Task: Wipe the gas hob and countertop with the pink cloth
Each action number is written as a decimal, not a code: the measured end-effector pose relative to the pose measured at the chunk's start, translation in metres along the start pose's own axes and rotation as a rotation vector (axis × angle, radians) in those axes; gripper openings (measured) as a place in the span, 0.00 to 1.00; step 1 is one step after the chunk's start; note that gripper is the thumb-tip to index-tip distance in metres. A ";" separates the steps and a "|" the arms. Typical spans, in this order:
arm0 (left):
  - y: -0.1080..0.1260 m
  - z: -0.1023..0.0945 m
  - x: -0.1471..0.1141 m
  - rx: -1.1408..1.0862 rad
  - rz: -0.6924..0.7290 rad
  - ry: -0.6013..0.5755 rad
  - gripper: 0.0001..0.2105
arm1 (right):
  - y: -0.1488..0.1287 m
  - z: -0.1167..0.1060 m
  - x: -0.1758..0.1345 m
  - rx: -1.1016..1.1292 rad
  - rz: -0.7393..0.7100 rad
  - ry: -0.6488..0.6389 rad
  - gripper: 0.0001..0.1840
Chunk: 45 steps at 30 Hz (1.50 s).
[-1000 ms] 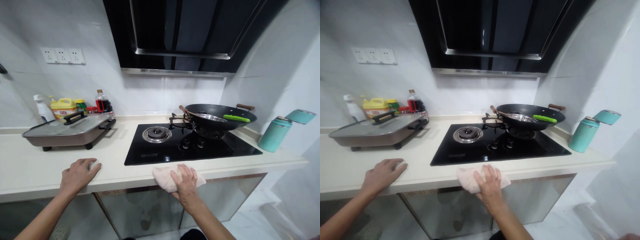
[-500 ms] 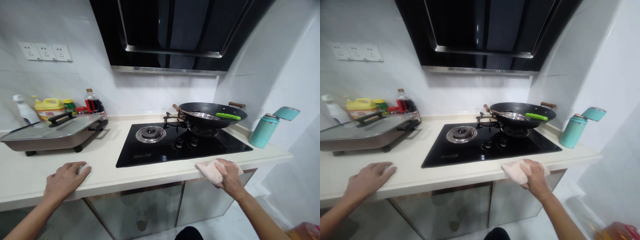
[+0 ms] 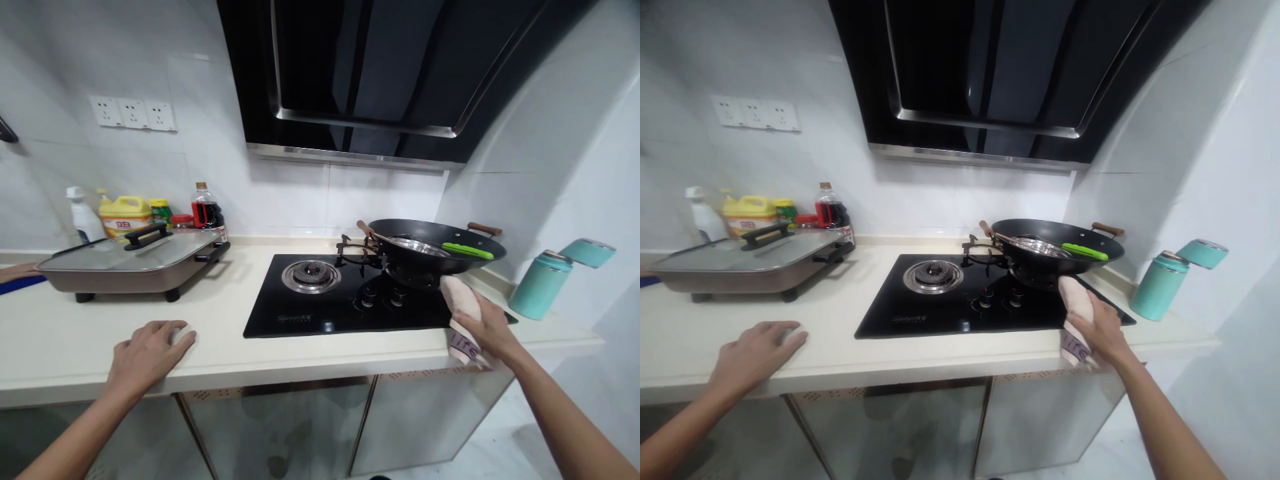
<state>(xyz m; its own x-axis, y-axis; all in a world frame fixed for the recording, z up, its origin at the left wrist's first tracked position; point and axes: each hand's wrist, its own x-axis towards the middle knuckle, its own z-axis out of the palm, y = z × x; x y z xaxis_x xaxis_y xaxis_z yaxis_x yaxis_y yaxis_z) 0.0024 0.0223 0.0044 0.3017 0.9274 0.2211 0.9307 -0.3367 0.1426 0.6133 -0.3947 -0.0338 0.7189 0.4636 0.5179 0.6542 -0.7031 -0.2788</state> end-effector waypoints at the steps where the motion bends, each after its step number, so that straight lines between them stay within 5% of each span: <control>1: 0.000 0.000 0.000 -0.004 0.001 0.006 0.28 | -0.008 0.005 0.009 -0.040 0.049 -0.079 0.46; 6: 0.001 0.000 0.000 -0.015 -0.005 0.018 0.28 | -0.071 0.017 0.020 -0.106 0.053 -0.351 0.39; 11: 0.003 -0.002 -0.002 -0.020 -0.010 -0.002 0.29 | -0.127 0.007 -0.014 -0.214 -0.064 -0.243 0.32; 15: 0.004 -0.002 -0.003 -0.024 -0.012 0.013 0.27 | -0.139 -0.008 -0.040 -0.273 -0.115 -0.212 0.26; 21: 0.007 -0.004 -0.006 -0.020 -0.027 -0.005 0.27 | -0.160 -0.020 -0.060 -0.099 -0.392 -0.270 0.22; 28: 0.008 -0.005 -0.010 -0.068 -0.022 0.024 0.27 | -0.211 -0.006 -0.021 -0.224 -0.136 -0.350 0.27; 37: 0.007 -0.001 -0.012 -0.073 -0.018 0.050 0.28 | -0.218 -0.003 -0.007 -0.217 -0.161 -0.354 0.25; 45: 0.006 0.001 -0.011 -0.090 -0.019 0.049 0.28 | -0.224 -0.020 -0.054 -0.123 -0.324 -0.396 0.23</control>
<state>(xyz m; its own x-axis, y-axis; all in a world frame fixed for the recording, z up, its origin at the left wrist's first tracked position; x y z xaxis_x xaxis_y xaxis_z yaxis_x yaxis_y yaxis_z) 0.0048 0.0103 0.0018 0.2716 0.9255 0.2639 0.9133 -0.3343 0.2325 0.4231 -0.2735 0.0166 0.5338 0.8191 0.2100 0.8423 -0.5371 -0.0460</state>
